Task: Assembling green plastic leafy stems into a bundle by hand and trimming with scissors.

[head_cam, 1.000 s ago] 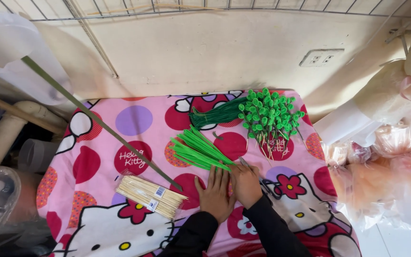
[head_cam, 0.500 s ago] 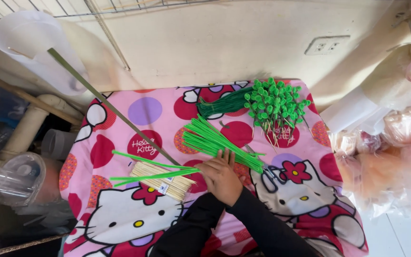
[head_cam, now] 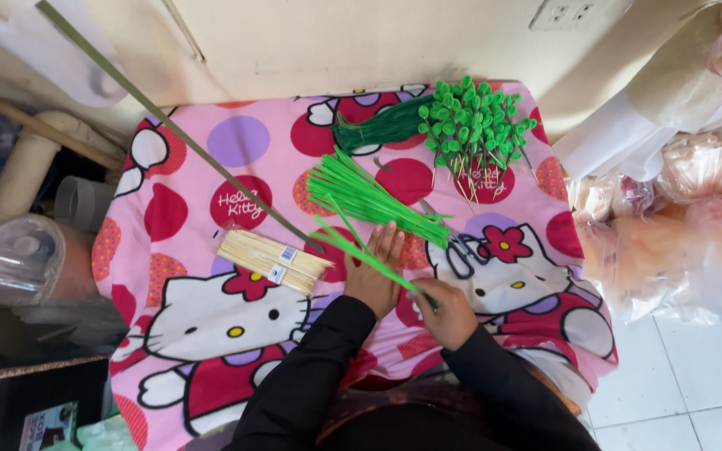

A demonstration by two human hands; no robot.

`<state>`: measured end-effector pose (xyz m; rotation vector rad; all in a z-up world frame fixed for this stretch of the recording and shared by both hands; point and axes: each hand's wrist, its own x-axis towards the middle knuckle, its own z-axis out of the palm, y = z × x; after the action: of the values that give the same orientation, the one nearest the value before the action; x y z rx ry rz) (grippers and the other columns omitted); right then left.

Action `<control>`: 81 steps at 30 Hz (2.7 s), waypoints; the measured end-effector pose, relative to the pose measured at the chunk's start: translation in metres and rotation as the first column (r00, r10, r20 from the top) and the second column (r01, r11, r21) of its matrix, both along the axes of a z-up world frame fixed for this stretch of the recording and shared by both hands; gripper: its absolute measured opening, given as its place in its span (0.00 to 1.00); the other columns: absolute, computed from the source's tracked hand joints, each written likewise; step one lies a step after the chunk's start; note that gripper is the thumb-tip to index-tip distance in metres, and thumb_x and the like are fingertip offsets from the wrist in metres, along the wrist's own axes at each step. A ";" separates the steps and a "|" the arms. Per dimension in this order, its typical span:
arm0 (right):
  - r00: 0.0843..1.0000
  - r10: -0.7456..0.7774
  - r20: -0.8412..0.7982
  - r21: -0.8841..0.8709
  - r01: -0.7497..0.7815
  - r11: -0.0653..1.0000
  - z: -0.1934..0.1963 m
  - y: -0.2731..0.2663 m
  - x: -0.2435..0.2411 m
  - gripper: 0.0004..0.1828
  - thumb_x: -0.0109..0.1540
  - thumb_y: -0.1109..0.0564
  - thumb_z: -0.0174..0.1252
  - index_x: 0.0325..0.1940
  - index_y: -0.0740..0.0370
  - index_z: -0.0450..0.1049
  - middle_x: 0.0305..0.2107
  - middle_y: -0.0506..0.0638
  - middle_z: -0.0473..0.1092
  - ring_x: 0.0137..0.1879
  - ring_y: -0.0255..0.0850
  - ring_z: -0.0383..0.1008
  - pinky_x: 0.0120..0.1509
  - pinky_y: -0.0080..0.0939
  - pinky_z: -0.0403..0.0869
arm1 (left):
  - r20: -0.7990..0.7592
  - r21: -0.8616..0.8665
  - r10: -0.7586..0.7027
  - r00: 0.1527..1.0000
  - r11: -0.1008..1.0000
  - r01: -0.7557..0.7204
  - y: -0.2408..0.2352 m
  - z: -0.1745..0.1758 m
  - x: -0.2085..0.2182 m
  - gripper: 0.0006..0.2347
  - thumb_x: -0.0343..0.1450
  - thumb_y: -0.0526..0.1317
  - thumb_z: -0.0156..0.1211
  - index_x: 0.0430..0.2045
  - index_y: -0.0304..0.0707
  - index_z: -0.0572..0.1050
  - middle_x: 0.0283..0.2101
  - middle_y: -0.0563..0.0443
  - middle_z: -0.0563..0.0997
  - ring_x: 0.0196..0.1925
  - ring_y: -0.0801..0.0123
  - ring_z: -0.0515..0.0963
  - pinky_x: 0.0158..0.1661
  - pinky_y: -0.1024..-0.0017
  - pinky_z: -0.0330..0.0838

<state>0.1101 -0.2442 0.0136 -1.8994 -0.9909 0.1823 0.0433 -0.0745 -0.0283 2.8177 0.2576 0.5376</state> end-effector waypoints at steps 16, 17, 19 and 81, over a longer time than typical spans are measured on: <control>0.995 -0.015 -0.097 -0.237 -0.008 0.971 0.004 -0.007 0.008 0.11 0.61 0.65 0.60 0.45 0.57 0.82 0.24 0.55 0.79 0.37 0.52 0.82 0.41 0.51 0.79 | 0.056 0.199 -0.131 0.990 0.973 0.117 -0.014 0.005 -0.093 0.27 0.74 0.42 0.44 0.74 0.51 0.56 0.79 0.53 0.54 0.80 0.59 0.52 0.68 0.51 0.47; 0.993 -0.031 -0.111 -0.261 0.001 0.965 0.001 -0.007 0.009 0.12 0.61 0.65 0.59 0.45 0.56 0.82 0.24 0.54 0.79 0.36 0.50 0.82 0.42 0.49 0.79 | 0.045 0.193 -0.137 0.990 0.973 0.126 -0.014 0.004 -0.094 0.28 0.73 0.41 0.46 0.74 0.52 0.55 0.78 0.53 0.55 0.79 0.59 0.53 0.69 0.51 0.46; 0.991 -0.045 -0.125 -0.291 0.007 0.957 -0.004 -0.008 0.011 0.13 0.61 0.65 0.58 0.46 0.55 0.83 0.24 0.53 0.79 0.35 0.48 0.82 0.42 0.48 0.79 | 0.032 0.181 -0.139 0.990 0.975 0.131 -0.013 0.003 -0.095 0.29 0.72 0.40 0.48 0.74 0.52 0.55 0.78 0.53 0.55 0.79 0.58 0.53 0.69 0.51 0.46; 0.922 0.268 0.279 -0.477 -0.109 0.872 -0.016 0.003 -0.092 0.12 0.66 0.57 0.49 0.48 0.63 0.74 0.32 0.50 0.68 0.30 0.54 0.80 0.30 0.44 0.80 | -0.193 -0.934 0.361 0.912 -0.354 -0.057 0.038 0.019 0.007 0.13 0.81 0.43 0.38 0.40 0.36 0.72 0.22 0.63 0.57 0.16 0.78 0.62 0.17 0.79 0.62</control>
<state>0.0182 -0.2415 -0.0025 -2.3070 -1.4760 0.2234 0.0503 -0.0364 -0.0090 0.8612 0.7796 0.3165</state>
